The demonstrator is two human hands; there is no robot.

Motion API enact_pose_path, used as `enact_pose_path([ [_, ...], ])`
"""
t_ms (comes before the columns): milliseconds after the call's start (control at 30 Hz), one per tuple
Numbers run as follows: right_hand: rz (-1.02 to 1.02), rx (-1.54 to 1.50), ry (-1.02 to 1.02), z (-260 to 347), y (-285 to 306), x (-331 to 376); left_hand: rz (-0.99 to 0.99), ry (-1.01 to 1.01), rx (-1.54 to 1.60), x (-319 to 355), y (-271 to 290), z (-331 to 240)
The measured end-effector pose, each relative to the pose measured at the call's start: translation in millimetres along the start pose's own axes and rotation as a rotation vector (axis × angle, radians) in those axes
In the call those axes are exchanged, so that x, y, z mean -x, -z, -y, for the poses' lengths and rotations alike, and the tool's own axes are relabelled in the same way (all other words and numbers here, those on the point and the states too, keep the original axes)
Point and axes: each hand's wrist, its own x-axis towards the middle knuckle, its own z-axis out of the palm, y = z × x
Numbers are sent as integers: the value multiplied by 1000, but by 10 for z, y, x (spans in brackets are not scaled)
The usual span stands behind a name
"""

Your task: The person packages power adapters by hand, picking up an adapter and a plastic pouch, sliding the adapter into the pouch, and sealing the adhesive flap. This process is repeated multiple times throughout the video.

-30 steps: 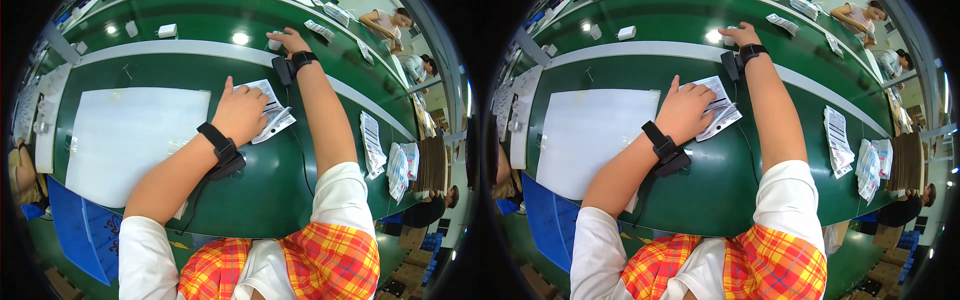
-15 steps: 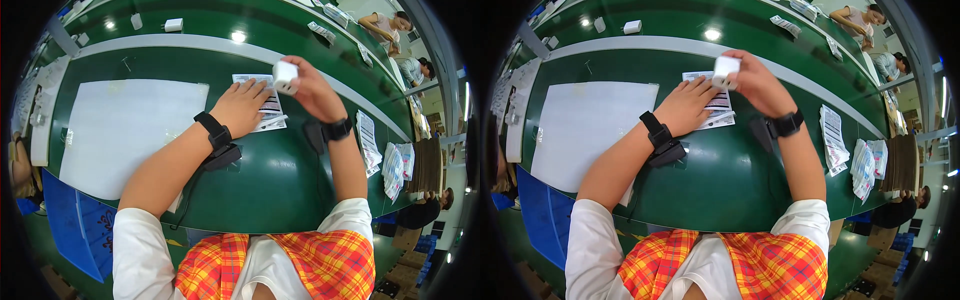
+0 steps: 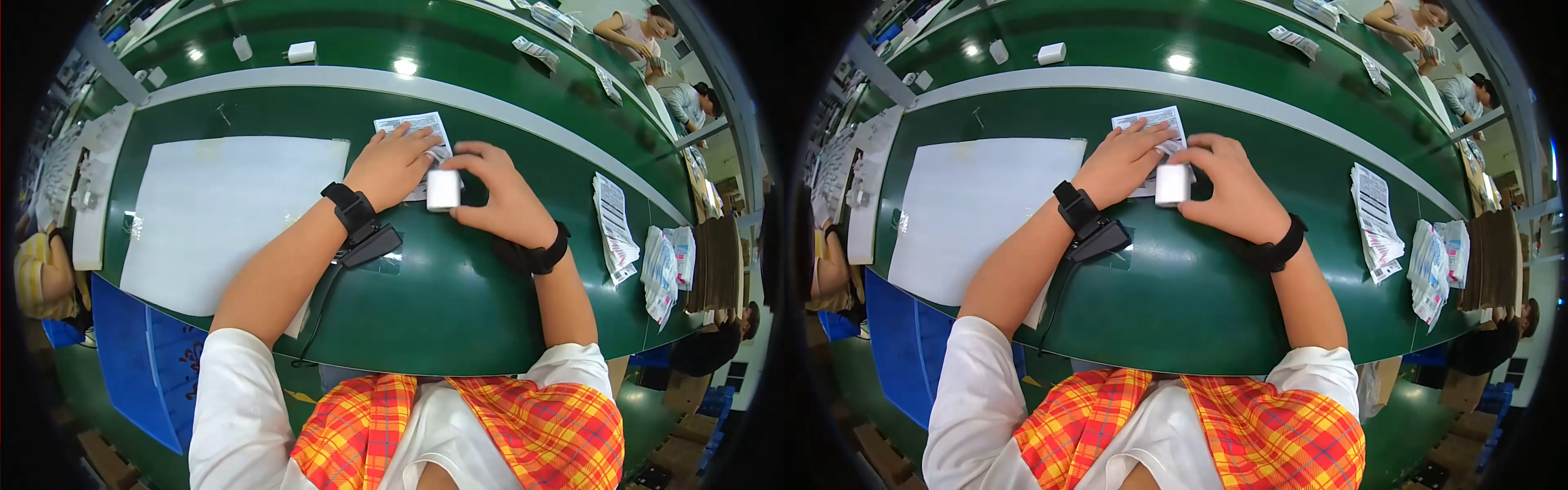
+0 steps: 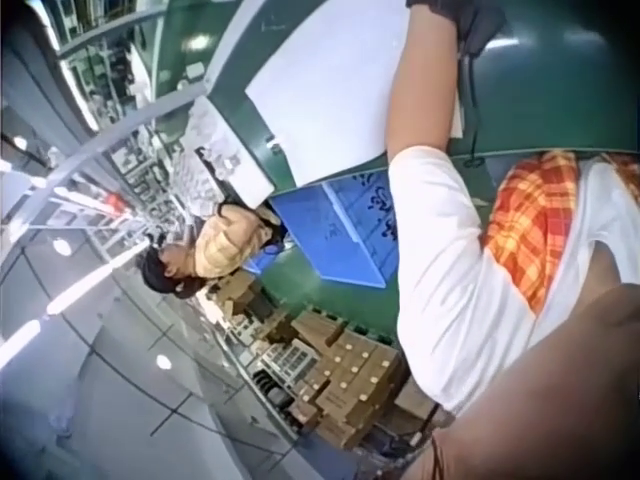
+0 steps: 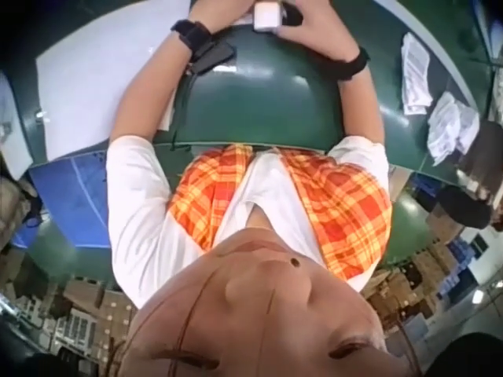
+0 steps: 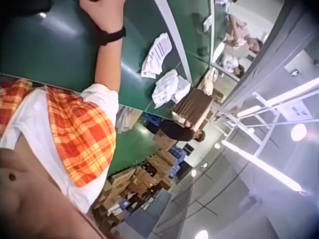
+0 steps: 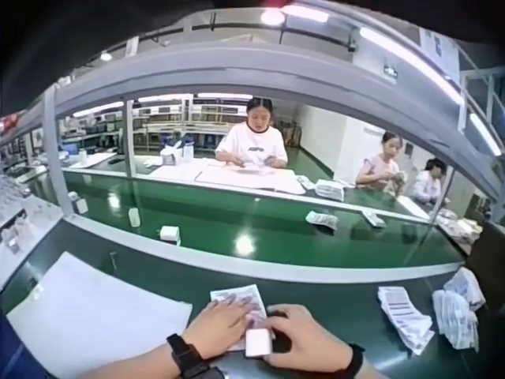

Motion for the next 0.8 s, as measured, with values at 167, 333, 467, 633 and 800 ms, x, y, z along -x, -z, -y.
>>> enact_pose_path([
  [167, -47, -182, -124, -9, -253, -70, -5, 20, -12, 8, 4, -75],
  [333, 29, -316, -425, -19, -208, -201, -117, -80, -298, 46, -42, -127],
  [467, 79, -374, -461, -117, -255, -203, -156, -136, -268, 80, -11, -166],
  [633, 12, -350, -421, -63, -278, -177, -176, -142, 123, 6, 3, -109],
  [800, -56, -275, -263, 31, -236, -165, -238, -69, 164, -7, 186, -28],
])
